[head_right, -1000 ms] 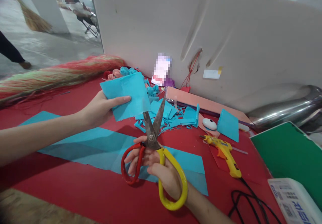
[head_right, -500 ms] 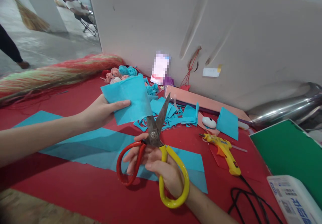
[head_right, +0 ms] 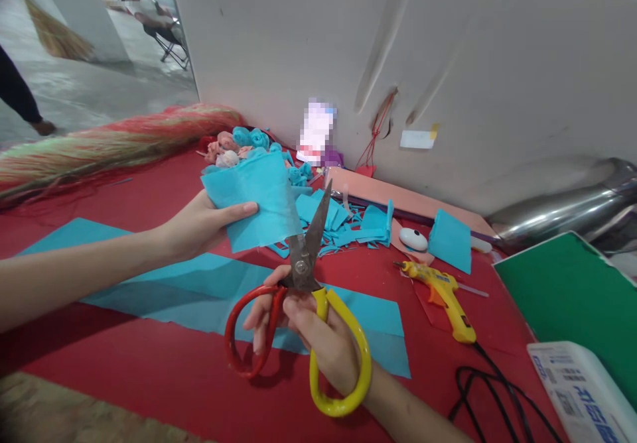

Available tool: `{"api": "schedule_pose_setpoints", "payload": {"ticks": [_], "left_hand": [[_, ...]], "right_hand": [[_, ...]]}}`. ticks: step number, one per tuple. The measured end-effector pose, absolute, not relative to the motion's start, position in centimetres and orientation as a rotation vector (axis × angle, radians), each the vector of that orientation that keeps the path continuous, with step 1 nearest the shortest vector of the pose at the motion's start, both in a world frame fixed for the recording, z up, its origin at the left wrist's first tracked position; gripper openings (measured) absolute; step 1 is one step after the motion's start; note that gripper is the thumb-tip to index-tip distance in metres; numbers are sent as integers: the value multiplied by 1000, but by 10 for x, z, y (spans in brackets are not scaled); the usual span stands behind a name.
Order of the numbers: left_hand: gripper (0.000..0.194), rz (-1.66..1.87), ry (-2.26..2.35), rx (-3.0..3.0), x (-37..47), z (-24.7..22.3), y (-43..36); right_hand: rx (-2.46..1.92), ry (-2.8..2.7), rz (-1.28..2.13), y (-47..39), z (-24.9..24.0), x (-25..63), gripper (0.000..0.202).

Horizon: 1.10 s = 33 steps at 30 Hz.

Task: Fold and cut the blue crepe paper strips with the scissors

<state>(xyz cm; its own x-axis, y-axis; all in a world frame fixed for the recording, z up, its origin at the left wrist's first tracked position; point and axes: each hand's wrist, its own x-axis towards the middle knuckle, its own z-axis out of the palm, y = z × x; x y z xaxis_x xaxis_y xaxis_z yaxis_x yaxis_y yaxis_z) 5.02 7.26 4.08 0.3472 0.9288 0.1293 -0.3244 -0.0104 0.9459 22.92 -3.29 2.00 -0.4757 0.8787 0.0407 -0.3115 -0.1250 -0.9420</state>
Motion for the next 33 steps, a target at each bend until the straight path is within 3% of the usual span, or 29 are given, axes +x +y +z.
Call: {"api": "schedule_pose_setpoints", "payload": {"ticks": [8,26,33], "left_hand": [[34,1135,679,1154,51,43,72],[37,1083,650,1098,53,48,62],[43,1081,701,1098,49,50,72]], "right_hand": [[-749,-1248,1743,-37,15,228,17],[-704,-1305,1791,-36,15,226,19],[-722,-1293,1840,-35,23,231,36]]}}
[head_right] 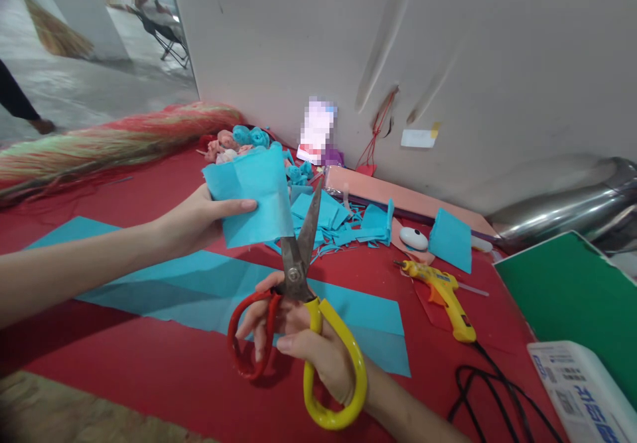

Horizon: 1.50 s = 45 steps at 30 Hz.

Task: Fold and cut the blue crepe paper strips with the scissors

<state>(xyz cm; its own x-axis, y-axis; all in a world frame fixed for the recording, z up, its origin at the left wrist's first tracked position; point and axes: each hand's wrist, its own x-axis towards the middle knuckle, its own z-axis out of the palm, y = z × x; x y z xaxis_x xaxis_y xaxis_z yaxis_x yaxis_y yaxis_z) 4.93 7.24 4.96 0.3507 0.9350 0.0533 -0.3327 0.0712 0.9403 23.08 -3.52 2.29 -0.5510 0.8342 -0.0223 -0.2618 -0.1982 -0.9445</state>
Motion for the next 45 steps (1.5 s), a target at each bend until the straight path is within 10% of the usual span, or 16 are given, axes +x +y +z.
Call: {"api": "schedule_pose_setpoints", "payload": {"ticks": [28,45], "left_hand": [[24,1190,680,960,47,57,80],[24,839,768,1034,61,41,48]], "right_hand": [[-614,-1282,1938,-32,11,232,51],[-1131,-1149,1169,-20,13,240,17]]}}
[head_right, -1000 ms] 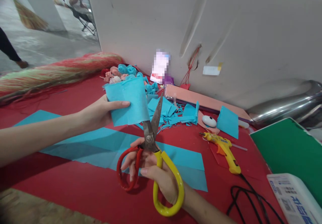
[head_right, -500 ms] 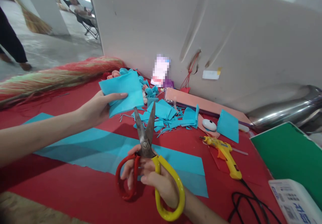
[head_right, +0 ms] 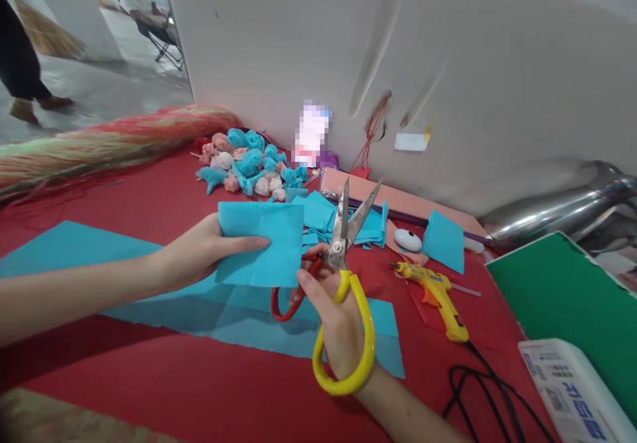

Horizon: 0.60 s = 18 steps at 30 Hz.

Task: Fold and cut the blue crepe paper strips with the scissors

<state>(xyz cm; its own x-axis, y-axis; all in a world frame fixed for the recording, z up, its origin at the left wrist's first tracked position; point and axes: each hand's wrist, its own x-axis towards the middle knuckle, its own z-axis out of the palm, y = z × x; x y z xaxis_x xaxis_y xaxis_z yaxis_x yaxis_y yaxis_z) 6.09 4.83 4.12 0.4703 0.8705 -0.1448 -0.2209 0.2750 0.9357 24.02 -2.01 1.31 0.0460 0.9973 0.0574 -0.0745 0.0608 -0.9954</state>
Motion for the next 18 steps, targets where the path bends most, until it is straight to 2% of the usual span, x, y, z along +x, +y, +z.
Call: {"api": "schedule_pose_setpoints", "payload": {"ticks": [4,14,18], "left_hand": [[24,811,757,1095,63,43,41],[24,795,711,1257,59,48,39],[23,708,671,1270,58,48,41]], "right_hand": [[-1216,-1160,1071,-24,16,238,21],[-1203,-1290,965,-28,26,235,12],[-1214,-1234,919,-23,25,237,20]]}}
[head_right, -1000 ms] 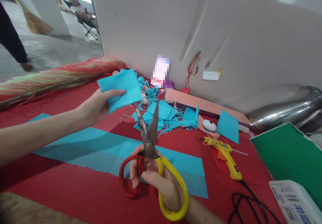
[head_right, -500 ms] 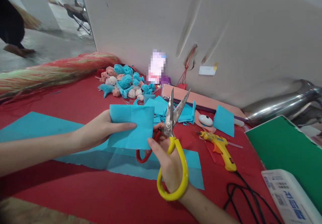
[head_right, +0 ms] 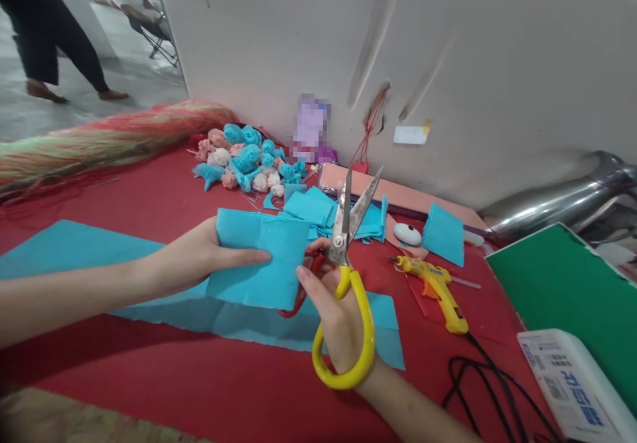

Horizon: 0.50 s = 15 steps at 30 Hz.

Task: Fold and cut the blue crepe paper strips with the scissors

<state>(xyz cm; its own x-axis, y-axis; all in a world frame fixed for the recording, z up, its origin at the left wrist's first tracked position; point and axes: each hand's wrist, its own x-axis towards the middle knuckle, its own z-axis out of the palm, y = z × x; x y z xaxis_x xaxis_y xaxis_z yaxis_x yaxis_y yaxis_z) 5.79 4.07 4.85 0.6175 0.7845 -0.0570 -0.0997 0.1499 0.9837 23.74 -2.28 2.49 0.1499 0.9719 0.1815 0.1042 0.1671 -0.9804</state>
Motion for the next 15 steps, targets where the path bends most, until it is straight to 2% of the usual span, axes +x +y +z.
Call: {"api": "schedule_pose_setpoints", "payload": {"ticks": [5,10,12,15], "left_hand": [[33,557,701,1263,58,48,41],[31,705,763,1009,59,46,46],[30,857,784,964,59,47,52],[30,1087,815,952,57,50,65]], "right_hand": [[-1165,-1189,931,-21,26,237,20],[-977,-1049,1166,-21,25,239,10],[-951,-986,1284,-20,25,238,14],[-835,-964,1524,-19,25,233,34]]}}
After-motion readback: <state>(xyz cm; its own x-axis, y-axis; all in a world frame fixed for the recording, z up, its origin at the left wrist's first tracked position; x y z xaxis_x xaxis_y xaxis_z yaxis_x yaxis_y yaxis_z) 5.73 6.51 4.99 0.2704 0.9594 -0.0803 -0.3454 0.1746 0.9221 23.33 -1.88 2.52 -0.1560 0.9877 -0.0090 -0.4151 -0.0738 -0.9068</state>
